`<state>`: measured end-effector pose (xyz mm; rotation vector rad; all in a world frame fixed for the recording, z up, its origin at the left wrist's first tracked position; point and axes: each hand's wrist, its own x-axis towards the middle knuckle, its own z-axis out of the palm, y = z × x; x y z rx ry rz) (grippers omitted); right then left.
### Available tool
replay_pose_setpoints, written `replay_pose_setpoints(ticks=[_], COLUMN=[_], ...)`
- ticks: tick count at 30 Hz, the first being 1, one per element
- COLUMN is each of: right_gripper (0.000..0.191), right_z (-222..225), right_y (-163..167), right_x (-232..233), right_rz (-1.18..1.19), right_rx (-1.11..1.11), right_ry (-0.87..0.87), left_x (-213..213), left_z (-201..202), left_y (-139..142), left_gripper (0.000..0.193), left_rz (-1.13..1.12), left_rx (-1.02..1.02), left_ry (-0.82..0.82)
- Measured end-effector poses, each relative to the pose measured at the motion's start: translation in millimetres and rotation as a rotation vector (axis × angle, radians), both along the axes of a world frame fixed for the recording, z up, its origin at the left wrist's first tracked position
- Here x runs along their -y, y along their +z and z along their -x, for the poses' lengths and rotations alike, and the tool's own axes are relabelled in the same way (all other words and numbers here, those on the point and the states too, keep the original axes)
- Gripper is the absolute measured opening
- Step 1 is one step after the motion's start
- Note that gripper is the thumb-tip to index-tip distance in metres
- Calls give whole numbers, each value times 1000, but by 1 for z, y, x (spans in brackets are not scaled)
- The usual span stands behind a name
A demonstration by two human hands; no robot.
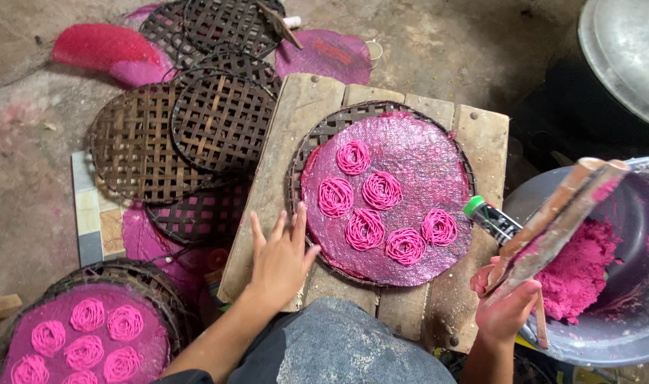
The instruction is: The person sits on the floor and uses a hand-held extruder tool to pipe pink paste into coiled rose shapes on round mesh trays. They cut each extruded strand with a small stick, place the rosettes one by one, refill the tool with paste from a bucket, and start a new tray after filling one.
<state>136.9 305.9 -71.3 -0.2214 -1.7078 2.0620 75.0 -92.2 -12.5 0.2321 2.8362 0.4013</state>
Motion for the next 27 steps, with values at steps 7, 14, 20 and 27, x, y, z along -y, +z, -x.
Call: replay_pose_setpoints(ticks=[7, 14, 20, 27], right_gripper=[82, 85, 83, 79], right_z=[0, -5, -9, -26], right_y=[-9, -3, -2, -6], right_x=[2, 1, 4, 11], right_rz=[64, 31, 55, 59], right_rx=[9, -32, -49, -36], right_ry=[15, -21, -10, -56], left_x=[2, 14, 14, -19], left_z=[34, 80, 199, 236], left_y=[-22, -29, -3, 46], left_gripper=[72, 56, 47, 49], left_rz=[58, 53, -72, -148], left_rx=[-291, -309, -312, -470], left_ry=[177, 139, -12, -53])
